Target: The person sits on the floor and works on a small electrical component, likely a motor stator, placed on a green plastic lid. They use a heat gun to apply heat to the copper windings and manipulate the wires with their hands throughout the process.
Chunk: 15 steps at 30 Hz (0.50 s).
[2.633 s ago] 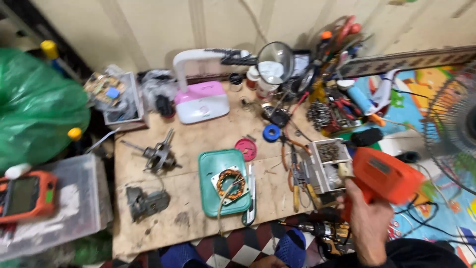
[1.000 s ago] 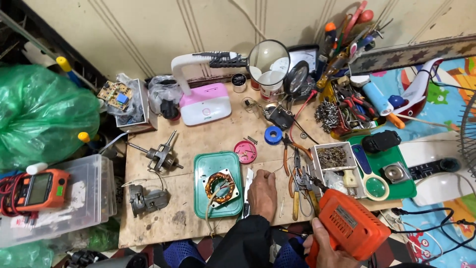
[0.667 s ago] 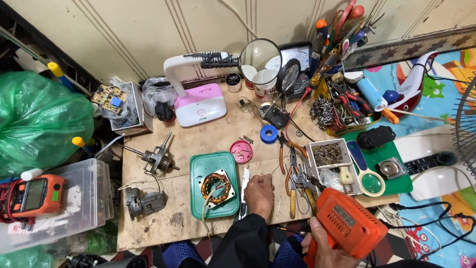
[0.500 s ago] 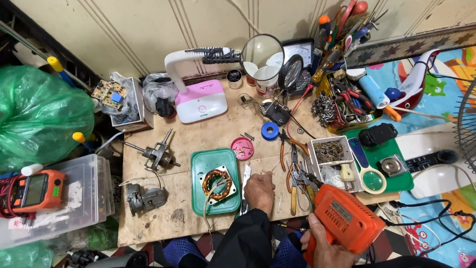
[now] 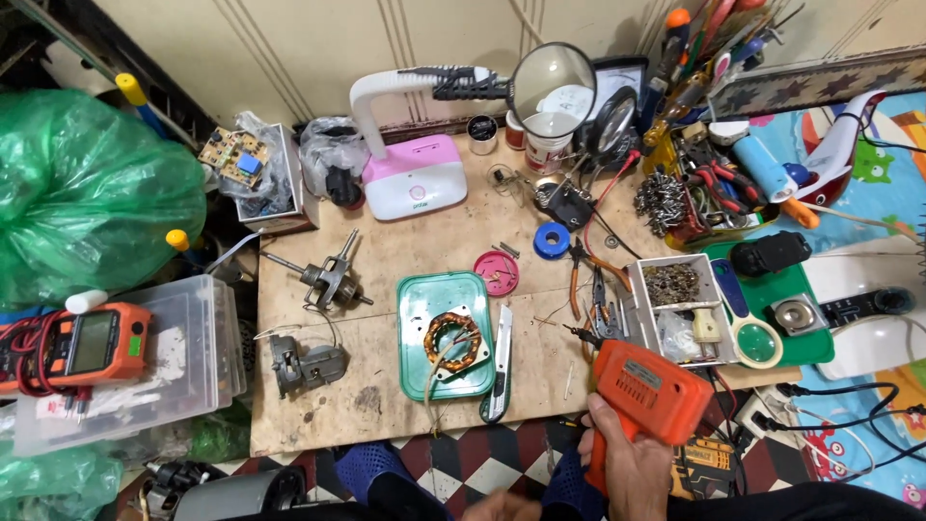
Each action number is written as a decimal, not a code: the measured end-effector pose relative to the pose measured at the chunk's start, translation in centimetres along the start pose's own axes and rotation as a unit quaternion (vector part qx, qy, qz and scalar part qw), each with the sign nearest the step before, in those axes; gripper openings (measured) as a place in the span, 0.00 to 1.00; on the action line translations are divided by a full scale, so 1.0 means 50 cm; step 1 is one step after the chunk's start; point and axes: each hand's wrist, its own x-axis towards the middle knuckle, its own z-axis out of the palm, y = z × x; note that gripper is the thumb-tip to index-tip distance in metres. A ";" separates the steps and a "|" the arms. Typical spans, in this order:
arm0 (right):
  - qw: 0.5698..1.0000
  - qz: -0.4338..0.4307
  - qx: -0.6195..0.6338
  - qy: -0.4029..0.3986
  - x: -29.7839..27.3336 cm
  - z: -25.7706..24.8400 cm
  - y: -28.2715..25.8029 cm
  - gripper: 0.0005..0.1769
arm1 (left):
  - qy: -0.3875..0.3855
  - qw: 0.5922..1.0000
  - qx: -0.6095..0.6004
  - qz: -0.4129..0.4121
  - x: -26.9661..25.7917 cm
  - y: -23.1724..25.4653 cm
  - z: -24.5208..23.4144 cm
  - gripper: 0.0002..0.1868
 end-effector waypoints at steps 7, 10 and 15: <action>0.999 0.022 0.001 -0.035 -0.004 0.053 0.029 0.19 | -0.044 0.967 0.230 0.099 0.000 -0.101 0.006 0.10; 0.999 0.046 -0.021 -0.010 0.000 0.065 0.042 0.17 | -0.108 0.989 0.048 -0.093 -0.016 -0.029 -0.042 0.30; 0.999 0.032 0.010 -0.008 0.005 0.080 0.061 0.17 | -0.149 0.978 0.115 -0.084 0.033 -0.085 -0.005 0.18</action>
